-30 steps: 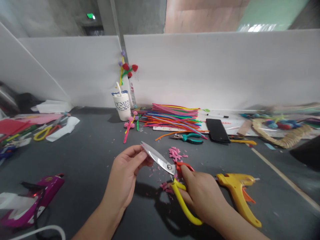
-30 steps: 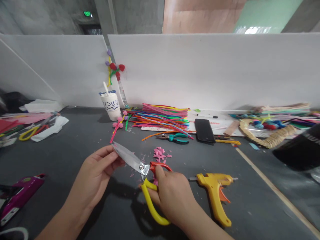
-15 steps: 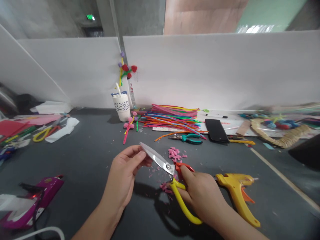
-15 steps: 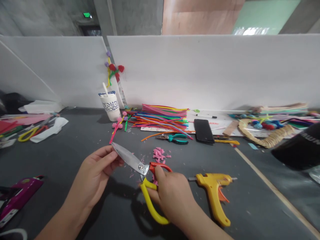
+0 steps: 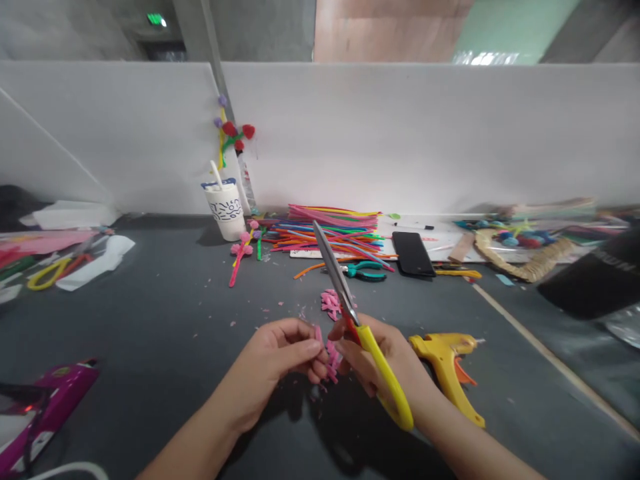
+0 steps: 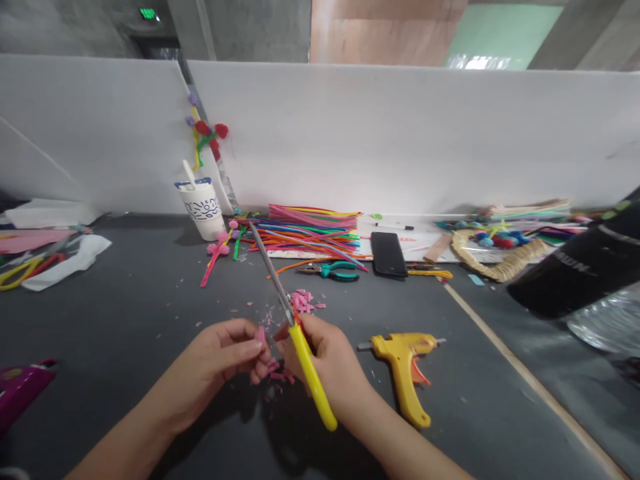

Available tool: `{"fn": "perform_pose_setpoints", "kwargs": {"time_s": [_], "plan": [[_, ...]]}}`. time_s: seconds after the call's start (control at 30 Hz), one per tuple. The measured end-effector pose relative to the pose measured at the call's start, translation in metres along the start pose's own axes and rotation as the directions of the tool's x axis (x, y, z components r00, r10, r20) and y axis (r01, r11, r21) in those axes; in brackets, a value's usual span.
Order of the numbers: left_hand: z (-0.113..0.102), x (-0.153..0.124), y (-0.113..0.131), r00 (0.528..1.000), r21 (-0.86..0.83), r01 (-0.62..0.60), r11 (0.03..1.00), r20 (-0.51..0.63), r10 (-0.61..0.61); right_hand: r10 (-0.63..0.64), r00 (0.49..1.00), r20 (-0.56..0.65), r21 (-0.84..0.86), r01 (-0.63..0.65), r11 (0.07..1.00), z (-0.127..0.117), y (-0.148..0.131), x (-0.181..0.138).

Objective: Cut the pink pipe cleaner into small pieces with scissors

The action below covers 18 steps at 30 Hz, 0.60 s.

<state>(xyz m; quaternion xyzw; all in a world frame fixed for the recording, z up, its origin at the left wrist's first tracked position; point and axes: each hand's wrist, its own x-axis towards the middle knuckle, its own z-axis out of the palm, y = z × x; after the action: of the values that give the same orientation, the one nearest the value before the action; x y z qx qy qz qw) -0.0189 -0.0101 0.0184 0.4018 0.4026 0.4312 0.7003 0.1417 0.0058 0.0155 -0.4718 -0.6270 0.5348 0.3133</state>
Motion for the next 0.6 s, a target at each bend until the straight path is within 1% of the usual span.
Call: {"fn": "perform_pose_setpoints", "kwargs": {"time_s": [0.07,0.1,0.17,0.27,0.37,0.47,0.6], "plan": [[0.0037,0.0003,-0.0033,0.998,0.026,0.033,0.999,0.046,-0.034,0.056,0.998,0.017,0.073,-0.057,0.996,-0.0011,-0.0012,-0.0001],[0.0051,0.0004,-0.004,0.998,0.049,0.043,0.998,0.048,-0.045,0.07,0.997,0.019,0.088,-0.072,0.994,-0.0015,-0.0015,0.0001],[0.0073,0.0004,-0.004,0.998,0.106,0.054,0.993,0.022,-0.056,0.073,0.997,0.031,0.099,-0.075,0.992,-0.0022,-0.0015,0.0004],[0.0092,0.0005,-0.0026,0.997,0.166,0.074,0.983,-0.014,-0.072,0.052,0.995,0.083,0.125,-0.062,0.99,-0.0022,-0.0003,0.0009],[0.0099,0.0009,-0.0025,0.996,0.168,0.087,0.982,-0.026,-0.084,0.069,0.99,0.123,0.161,-0.089,0.983,-0.0012,0.0016,0.0011],[0.0095,0.001,-0.0043,0.995,0.162,0.094,0.982,0.0,-0.095,0.088,0.986,0.14,0.199,-0.115,0.973,0.0001,0.0017,0.0007],[0.0088,0.0011,-0.0079,0.994,0.086,0.079,0.993,0.065,-0.084,0.039,0.989,0.144,0.231,-0.072,0.97,0.0011,-0.0004,-0.0006]]}}
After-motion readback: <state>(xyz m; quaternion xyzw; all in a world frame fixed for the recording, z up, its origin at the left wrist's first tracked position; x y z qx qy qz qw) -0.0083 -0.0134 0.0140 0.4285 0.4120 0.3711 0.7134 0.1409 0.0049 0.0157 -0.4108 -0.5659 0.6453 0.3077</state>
